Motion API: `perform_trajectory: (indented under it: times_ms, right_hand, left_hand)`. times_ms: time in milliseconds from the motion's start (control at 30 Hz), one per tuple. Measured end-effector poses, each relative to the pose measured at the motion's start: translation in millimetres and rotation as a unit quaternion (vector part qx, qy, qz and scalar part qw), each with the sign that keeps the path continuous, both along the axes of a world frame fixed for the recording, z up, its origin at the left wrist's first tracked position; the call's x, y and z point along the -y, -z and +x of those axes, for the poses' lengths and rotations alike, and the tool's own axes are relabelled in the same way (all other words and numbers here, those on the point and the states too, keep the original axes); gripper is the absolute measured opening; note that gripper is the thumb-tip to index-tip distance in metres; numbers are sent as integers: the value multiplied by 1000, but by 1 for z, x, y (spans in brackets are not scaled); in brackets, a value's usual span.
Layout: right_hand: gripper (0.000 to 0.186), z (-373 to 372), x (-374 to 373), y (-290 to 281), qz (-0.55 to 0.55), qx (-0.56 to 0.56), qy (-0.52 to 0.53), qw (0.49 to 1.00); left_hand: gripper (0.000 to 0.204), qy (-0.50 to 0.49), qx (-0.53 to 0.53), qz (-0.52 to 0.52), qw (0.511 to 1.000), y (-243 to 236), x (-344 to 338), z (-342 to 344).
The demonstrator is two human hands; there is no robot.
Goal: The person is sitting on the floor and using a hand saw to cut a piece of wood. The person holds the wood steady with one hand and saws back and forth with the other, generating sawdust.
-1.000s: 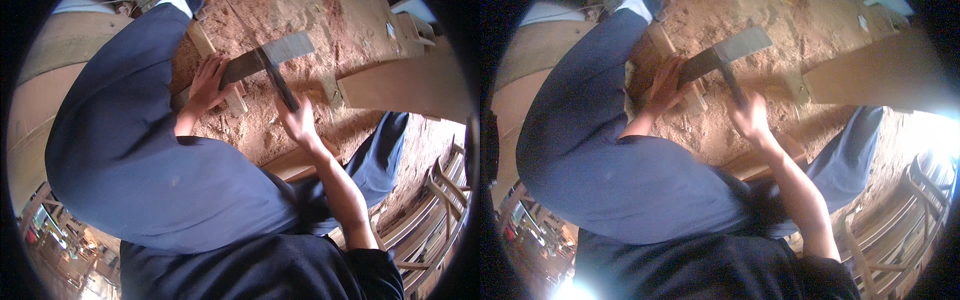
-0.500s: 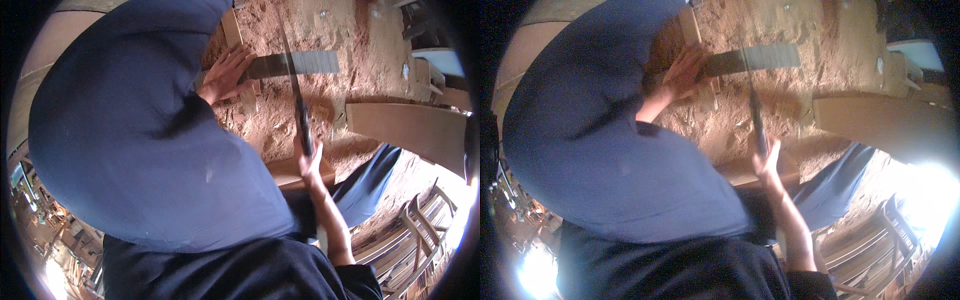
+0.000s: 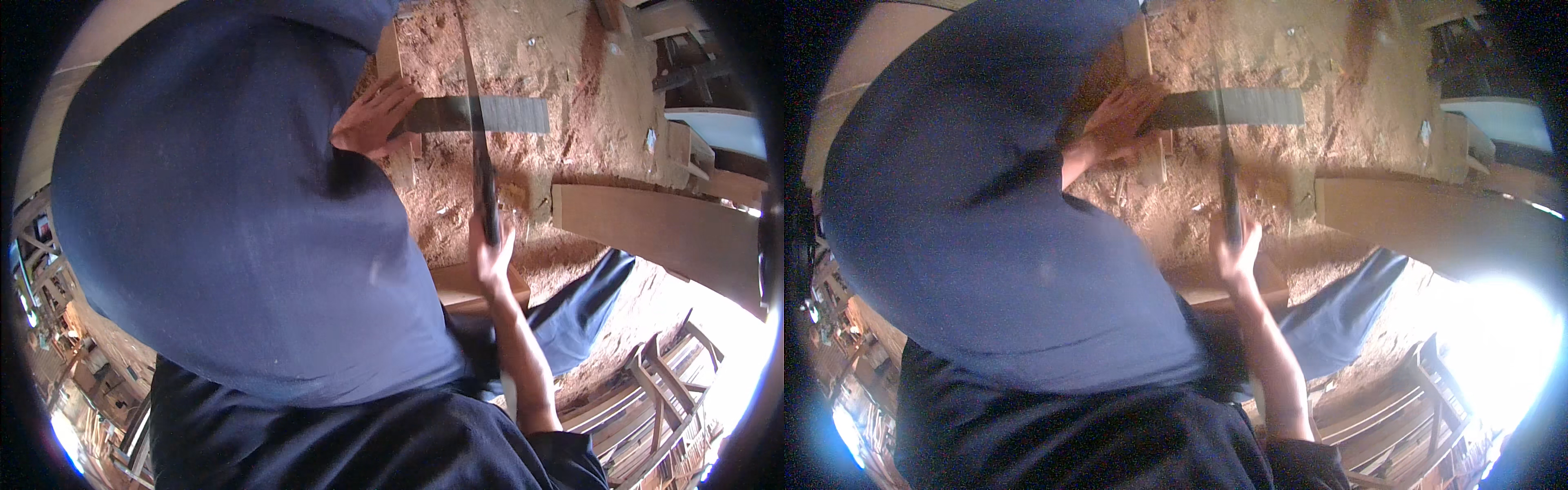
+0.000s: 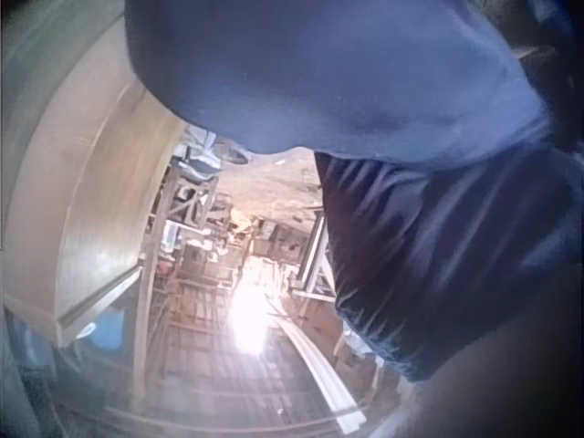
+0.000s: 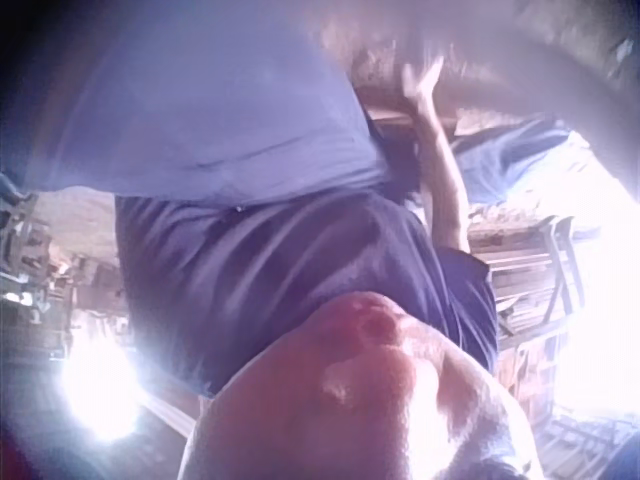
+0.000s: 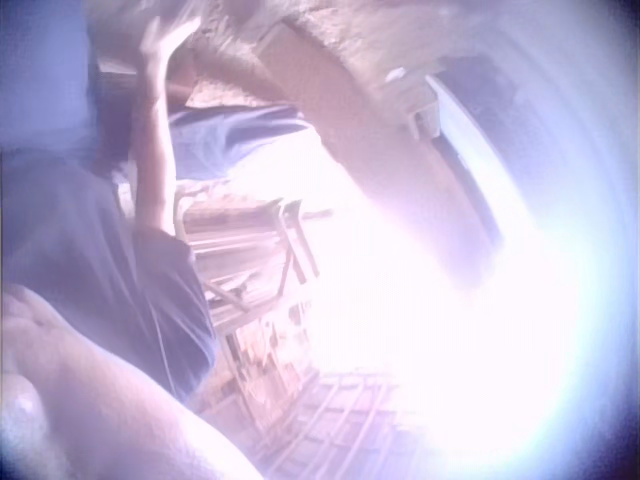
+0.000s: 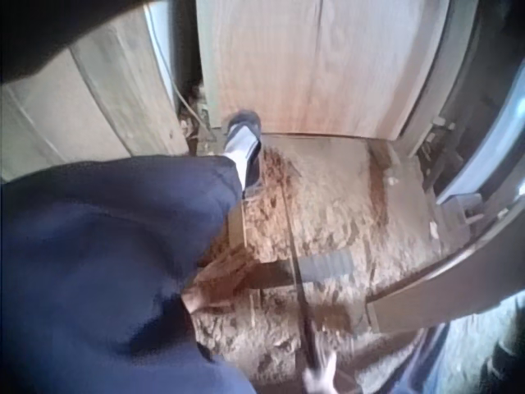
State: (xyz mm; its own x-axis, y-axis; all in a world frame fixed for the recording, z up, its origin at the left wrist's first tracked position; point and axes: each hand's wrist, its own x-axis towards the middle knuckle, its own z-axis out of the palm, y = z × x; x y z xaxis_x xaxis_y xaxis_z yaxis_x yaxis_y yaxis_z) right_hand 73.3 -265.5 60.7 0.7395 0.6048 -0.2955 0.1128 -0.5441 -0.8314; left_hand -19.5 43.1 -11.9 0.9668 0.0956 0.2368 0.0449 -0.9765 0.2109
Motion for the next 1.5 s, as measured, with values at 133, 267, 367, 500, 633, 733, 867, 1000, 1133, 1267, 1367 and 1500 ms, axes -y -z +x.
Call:
perform_trajectory:
  times_ms: [133,267,367,500,633,733,867,1000,1133,1267,1367,1500]
  right_hand:
    - [22,40,-43,-1,122,-192,82,970]
    - [18,1,11,-9,12,-5,-23,1000]
    - [16,2,25,0,-15,33,-4,999]
    - [18,19,-32,33,129,-13,82,988]
    - [19,4,-12,-8,72,-53,23,996]
    - [18,-19,24,-18,46,-5,2,999]
    - [25,17,-31,-3,55,31,-27,998]
    - [23,21,-50,-12,100,-103,72,987]
    - [23,-12,27,-10,44,40,-27,998]
    - [24,10,-9,-4,-38,35,-35,998]
    - [25,27,-40,5,84,-56,20,995]
    - [27,6,1,1,15,51,-37,998]
  left_hand:
    - [76,-17,19,-24,999,-4,4,3]
    - [74,-42,14,-49,998,-3,0,-5]
    - [76,-4,-19,-81,997,15,6,17]
    - [77,-23,-13,-62,998,14,1,0]
    - [77,-30,11,-69,997,10,-2,1]
    - [74,-40,63,-78,994,11,-2,-1]
    - [76,-24,19,-56,998,13,-2,2]
    - [79,-16,-34,-62,997,11,-2,1]
    - [76,-28,-1,-59,998,9,-3,-2]
    - [74,-30,59,-66,996,16,3,-2]
    - [74,-26,57,-63,996,8,-1,5]
    - [74,-36,40,-45,998,10,-1,0]
